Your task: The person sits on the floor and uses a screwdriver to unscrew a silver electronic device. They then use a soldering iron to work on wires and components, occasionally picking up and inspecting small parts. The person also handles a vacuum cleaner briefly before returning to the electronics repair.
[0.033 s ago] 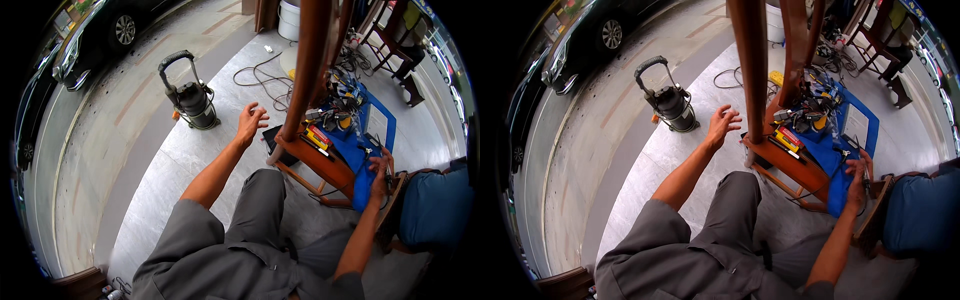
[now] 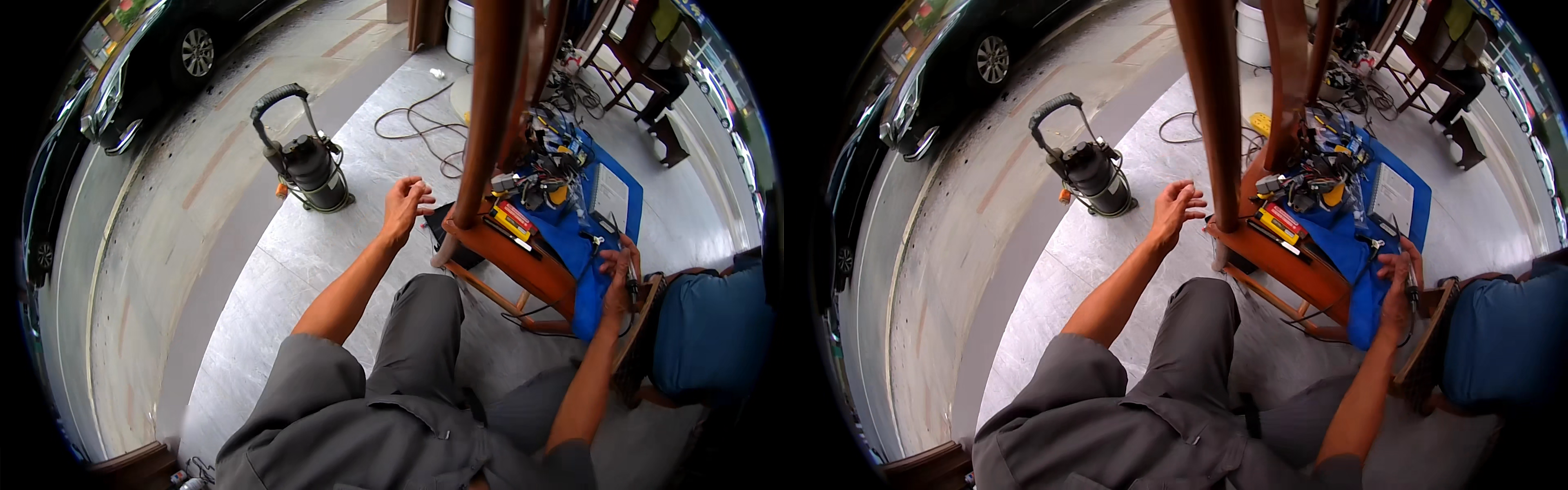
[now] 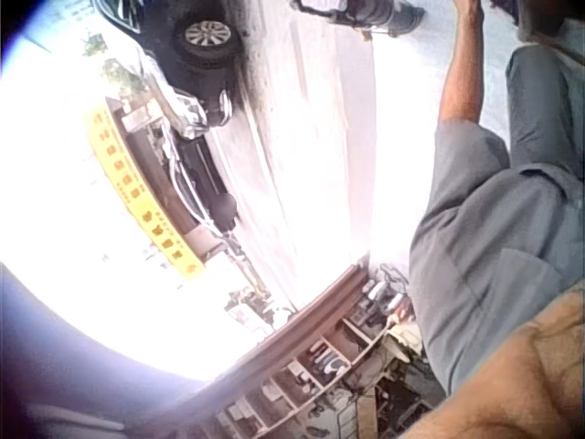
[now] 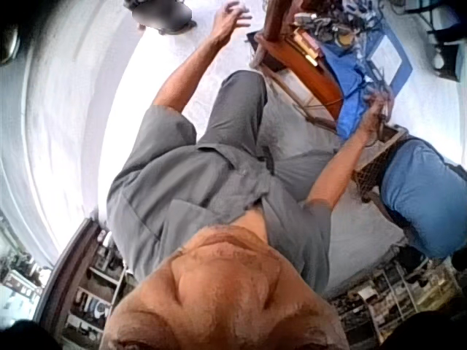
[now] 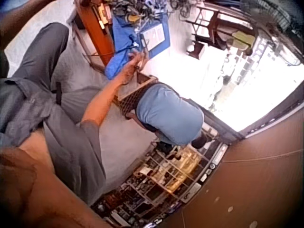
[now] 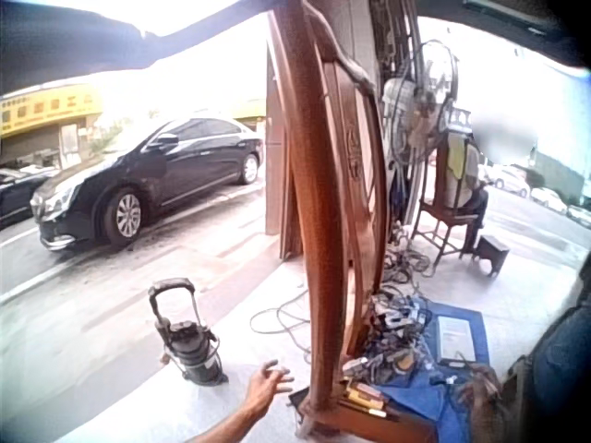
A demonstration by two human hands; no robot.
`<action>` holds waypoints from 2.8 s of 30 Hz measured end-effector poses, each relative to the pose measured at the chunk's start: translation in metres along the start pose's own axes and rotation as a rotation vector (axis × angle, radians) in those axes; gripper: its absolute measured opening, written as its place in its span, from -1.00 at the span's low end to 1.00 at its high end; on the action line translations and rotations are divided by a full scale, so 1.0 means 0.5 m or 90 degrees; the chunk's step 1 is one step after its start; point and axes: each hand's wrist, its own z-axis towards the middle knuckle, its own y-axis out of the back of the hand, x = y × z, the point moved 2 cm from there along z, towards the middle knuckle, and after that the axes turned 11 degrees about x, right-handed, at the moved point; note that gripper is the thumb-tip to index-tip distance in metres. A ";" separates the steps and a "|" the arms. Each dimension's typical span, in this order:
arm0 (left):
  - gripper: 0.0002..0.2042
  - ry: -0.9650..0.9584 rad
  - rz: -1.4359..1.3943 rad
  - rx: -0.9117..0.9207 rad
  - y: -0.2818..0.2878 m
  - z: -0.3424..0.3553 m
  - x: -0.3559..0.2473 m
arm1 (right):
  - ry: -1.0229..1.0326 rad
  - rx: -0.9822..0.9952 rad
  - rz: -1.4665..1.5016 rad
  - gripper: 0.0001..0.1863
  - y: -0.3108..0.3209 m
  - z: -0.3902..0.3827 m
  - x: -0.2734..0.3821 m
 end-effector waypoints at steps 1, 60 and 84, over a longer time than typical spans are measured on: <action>-0.61 0.001 -0.010 -0.011 -0.014 -0.029 0.010 | 0.015 0.006 0.026 -0.27 0.007 0.003 -0.015; -0.83 -0.484 0.971 0.339 -0.347 -0.149 -0.161 | 0.074 -0.016 0.249 -0.50 0.001 -0.001 -0.002; -0.82 -0.505 1.003 0.363 -0.357 -0.158 -0.154 | 0.063 -0.015 0.254 -0.39 0.006 -0.005 0.008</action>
